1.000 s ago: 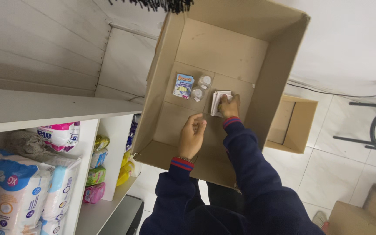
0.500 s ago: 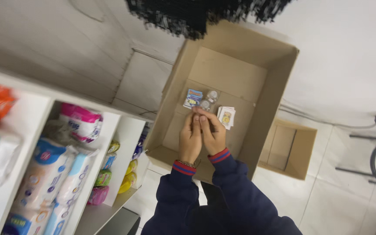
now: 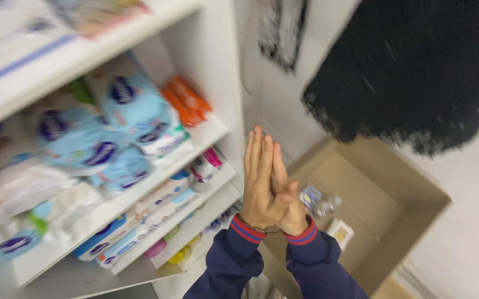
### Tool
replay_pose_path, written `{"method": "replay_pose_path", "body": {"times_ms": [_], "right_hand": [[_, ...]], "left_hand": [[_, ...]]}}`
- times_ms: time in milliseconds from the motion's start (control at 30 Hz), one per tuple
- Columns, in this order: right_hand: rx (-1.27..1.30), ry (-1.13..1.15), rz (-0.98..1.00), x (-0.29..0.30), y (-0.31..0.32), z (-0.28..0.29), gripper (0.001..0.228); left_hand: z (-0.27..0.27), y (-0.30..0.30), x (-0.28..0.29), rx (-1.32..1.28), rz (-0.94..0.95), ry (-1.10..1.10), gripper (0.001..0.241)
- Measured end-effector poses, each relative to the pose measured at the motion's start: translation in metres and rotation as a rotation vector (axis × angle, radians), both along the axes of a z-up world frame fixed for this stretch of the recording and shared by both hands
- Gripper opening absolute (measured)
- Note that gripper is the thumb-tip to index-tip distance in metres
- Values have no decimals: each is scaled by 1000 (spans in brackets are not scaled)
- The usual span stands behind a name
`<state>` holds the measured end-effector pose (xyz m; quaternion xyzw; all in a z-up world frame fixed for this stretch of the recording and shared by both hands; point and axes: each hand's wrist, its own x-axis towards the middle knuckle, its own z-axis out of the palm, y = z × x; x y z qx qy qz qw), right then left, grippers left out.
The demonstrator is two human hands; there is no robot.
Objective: The person removes a box of mints, a bottle, and various packages from a shelf and places them into a cardboard box on the floor.
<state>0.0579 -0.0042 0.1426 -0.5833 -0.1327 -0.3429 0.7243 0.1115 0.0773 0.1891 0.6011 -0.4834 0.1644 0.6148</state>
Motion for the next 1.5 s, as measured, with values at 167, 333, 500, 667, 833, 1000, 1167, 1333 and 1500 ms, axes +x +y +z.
{"method": "replay_pose_path", "body": {"times_ms": [167, 333, 500, 667, 833, 1000, 1167, 1333, 1500], "right_hand": [[64, -40, 137, 36, 35, 20, 62], [-131, 59, -82, 74, 51, 85, 36], [-403, 14, -115, 110, 64, 171, 30], [-618, -159, -468, 152, 68, 250, 18], [-790, -128, -646, 200, 69, 304, 54], [-993, 440, -636, 251, 71, 316, 111], [-987, 361, -761, 271, 71, 301, 93], [-921, 213, -830, 267, 57, 287, 79], [-770, 275, -776, 214, 48, 295, 70]], "left_hand": [[51, 46, 49, -102, 227, -194, 120], [114, 94, 71, -177, 316, -65, 40], [157, 129, 87, -256, 315, 247, 32], [182, 153, 89, -304, 345, 178, 30], [193, 174, 82, -232, 349, 215, 35], [193, 182, 84, -196, 346, 240, 24], [187, 183, 91, -181, 327, 222, 20], [182, 180, 91, -173, 294, 211, 18], [173, 171, 96, -151, 264, 271, 19]]}}
